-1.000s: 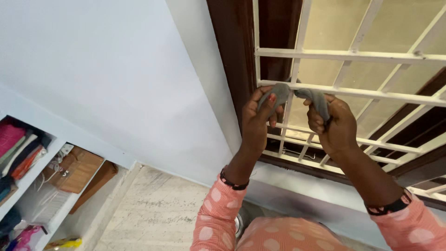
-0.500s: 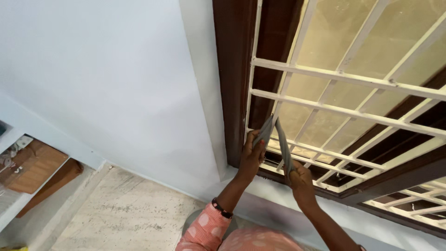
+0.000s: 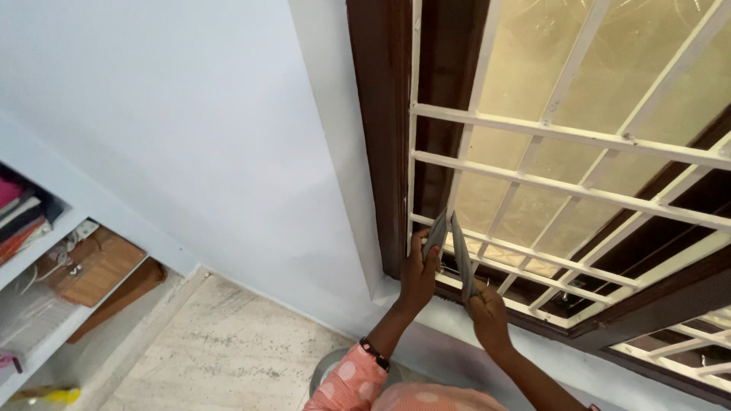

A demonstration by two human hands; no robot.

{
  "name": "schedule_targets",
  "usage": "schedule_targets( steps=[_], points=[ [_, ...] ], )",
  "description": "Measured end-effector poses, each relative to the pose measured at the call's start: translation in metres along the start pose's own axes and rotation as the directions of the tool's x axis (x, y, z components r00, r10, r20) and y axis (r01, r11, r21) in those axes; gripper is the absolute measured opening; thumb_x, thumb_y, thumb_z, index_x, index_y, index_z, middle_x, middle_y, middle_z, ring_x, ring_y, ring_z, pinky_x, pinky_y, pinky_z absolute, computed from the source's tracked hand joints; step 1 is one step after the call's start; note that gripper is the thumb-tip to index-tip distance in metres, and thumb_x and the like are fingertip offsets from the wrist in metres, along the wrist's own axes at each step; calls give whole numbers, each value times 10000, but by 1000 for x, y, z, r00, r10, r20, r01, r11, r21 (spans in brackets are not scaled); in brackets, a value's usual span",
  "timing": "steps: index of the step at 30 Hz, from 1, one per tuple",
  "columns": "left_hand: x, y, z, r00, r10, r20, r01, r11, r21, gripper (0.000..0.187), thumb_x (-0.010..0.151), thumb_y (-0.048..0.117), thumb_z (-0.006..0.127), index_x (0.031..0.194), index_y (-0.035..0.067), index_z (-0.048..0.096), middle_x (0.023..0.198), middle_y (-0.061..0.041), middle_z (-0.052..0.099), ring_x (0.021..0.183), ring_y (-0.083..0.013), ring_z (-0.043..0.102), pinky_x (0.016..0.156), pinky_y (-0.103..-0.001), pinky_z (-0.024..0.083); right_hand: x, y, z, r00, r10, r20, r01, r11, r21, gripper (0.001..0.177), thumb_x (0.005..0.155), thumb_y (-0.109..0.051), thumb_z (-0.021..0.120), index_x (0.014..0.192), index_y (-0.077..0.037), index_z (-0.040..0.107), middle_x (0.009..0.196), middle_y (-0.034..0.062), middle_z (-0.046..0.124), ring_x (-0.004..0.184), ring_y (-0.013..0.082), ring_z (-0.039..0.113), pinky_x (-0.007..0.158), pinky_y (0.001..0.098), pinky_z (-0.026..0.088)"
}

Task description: The person cleans the metal bars of a window grill using a grey cloth, wiping individual bars and joints by hand.

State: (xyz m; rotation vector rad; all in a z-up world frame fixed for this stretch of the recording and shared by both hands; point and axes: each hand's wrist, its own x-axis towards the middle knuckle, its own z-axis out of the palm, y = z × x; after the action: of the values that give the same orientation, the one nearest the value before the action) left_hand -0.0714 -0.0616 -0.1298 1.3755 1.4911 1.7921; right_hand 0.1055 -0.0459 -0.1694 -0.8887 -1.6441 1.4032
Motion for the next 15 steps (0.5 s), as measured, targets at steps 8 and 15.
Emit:
schedule_targets(
  steps=[8,15],
  points=[
    [12,41,14,994,-106,-28,102,990,-101,475,1053,231,473,1513,122,424,861,-18,697,575,-73,545,551,-251,466,-40,-22,-86,993,-94,67,111,932,-345,165,816,-31,466,775,-12,624,543,43,449,494,126,399,483,308,328],
    [24,83,51,995,83,-60,-81,996,41,414,1098,317,507,1448,98,522,1219,-116,698,1134,-208,682,967,-357,544,-60,-81,-146,991,-130,-36,127,989,-71,414,845,24,371,1131,5,671,707,64,624,619,130,522,581,287,443]
  ],
)
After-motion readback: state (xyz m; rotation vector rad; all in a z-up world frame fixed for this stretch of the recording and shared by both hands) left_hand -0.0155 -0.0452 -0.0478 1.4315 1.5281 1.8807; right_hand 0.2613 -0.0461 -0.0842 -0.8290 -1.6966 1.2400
